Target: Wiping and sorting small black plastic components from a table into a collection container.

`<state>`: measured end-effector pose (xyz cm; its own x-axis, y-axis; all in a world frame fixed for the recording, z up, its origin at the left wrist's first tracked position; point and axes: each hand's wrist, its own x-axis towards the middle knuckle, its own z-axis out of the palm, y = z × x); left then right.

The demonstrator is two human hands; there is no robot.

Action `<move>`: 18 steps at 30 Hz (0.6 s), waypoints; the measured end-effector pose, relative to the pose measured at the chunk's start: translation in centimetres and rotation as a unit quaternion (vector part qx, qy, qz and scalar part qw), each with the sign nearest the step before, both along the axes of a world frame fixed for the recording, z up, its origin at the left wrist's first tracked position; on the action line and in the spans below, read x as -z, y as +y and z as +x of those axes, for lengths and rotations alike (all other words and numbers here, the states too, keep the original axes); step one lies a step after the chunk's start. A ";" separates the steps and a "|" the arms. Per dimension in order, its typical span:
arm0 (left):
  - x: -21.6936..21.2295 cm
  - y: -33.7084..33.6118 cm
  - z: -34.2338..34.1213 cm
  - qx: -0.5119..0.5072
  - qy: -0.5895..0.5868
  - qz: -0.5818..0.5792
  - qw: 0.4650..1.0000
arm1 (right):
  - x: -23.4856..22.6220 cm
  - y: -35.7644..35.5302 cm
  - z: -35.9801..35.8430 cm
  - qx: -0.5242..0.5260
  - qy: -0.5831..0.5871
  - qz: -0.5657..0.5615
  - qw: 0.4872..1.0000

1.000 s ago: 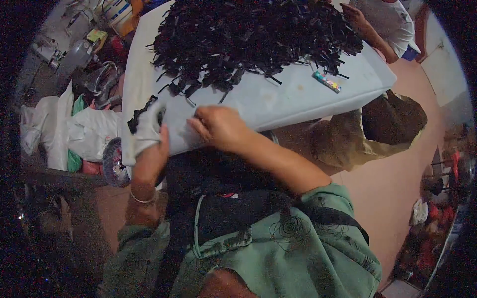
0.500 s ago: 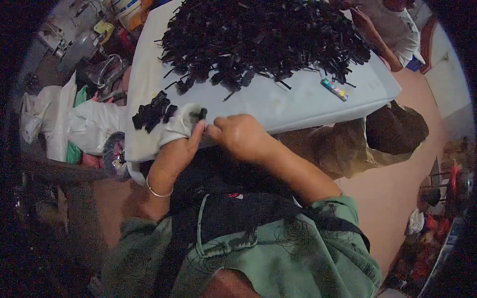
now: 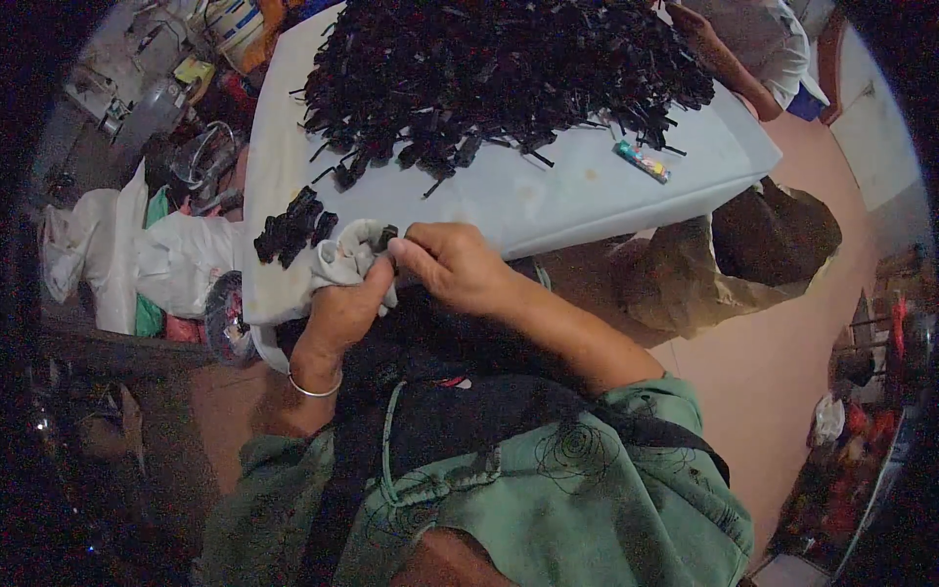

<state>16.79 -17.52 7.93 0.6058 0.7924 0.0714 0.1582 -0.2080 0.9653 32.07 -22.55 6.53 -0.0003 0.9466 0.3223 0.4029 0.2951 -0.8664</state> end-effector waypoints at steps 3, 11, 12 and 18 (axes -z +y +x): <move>0.1 -0.3 0.5 -0.018 0.035 0.025 0.999 | 0.9 -0.2 -0.7 -0.003 0.009 0.006 1.000; 1.9 -0.1 0.4 -0.037 0.124 0.384 0.914 | 3.5 0.4 -1.9 0.027 0.145 -0.110 0.983; 1.9 -0.2 0.3 -0.036 0.146 0.402 0.903 | 3.2 0.3 -2.1 0.030 0.148 -0.112 0.982; 1.5 -0.6 0.8 -0.041 -0.031 0.125 0.991 | 2.6 0.0 -1.7 0.032 0.171 -0.072 0.982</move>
